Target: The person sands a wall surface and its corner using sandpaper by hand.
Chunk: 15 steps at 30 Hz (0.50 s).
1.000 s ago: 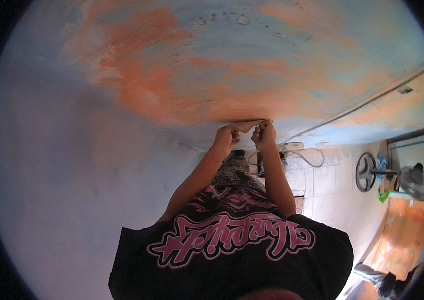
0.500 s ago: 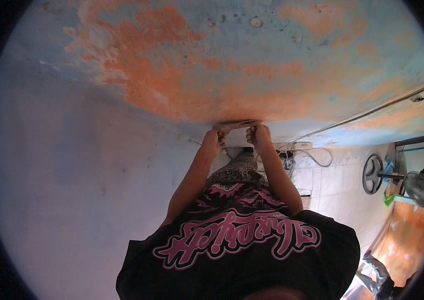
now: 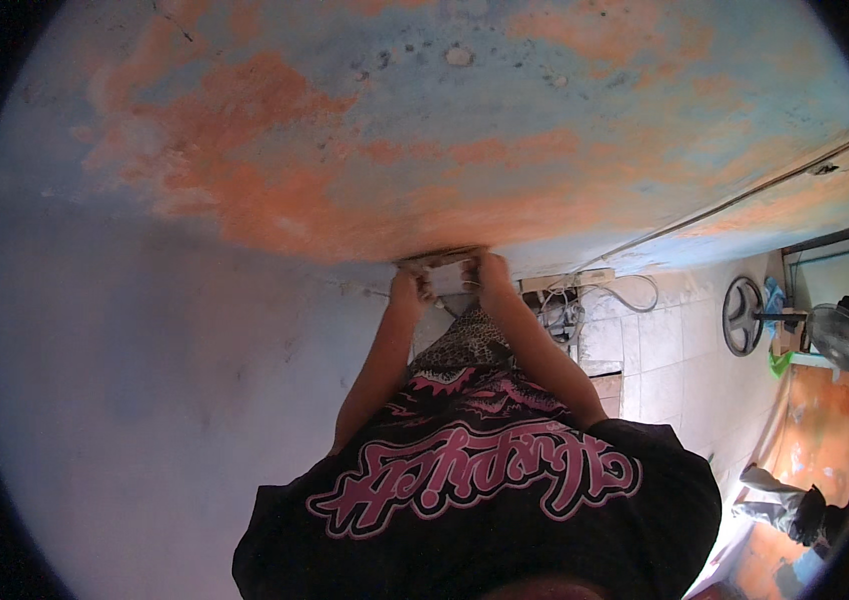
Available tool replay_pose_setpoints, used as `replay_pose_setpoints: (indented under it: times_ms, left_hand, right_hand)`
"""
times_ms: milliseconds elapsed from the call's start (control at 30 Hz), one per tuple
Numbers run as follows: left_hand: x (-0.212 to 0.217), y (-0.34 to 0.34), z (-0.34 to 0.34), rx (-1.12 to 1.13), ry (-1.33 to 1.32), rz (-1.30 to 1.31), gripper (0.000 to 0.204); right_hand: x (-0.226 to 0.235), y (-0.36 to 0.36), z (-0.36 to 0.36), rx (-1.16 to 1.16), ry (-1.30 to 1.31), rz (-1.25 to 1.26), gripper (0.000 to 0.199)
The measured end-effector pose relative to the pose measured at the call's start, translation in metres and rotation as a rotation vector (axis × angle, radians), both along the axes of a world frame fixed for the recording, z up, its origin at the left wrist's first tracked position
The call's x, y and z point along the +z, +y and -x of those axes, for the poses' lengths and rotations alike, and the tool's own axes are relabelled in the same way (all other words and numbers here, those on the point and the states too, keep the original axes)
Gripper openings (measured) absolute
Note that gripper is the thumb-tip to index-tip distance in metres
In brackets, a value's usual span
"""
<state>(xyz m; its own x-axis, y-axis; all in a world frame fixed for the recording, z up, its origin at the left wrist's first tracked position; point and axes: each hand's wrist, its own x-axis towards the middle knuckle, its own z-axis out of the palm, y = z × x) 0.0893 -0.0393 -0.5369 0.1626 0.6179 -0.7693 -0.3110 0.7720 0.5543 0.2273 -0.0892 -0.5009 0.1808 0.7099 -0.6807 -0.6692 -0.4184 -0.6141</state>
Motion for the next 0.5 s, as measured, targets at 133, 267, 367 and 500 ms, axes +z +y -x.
replay_pose_setpoints:
  times_ms: [133, 267, 367, 500]
  left_hand:
    - [0.015, -0.007, -0.026, -0.112, 0.006, -0.025, 0.030]
    - [0.007, 0.009, 0.007, 0.017, 0.043, -0.050, 0.027]
    - [0.001, 0.012, 0.030, 0.138, 0.020, -0.077, 0.025]
    - [0.025, 0.014, 0.018, 0.160, 0.047, -0.025, 0.019]
  right_hand:
    - [-0.012, -0.009, -0.019, -0.291, 0.058, 0.021, 0.028]
    - [-0.040, 0.008, 0.012, -0.133, -0.154, -0.009, 0.029]
    - [-0.026, 0.010, 0.026, -0.008, -0.183, -0.041, 0.025]
    - [-0.018, 0.008, 0.017, -0.059, -0.025, -0.016, 0.019]
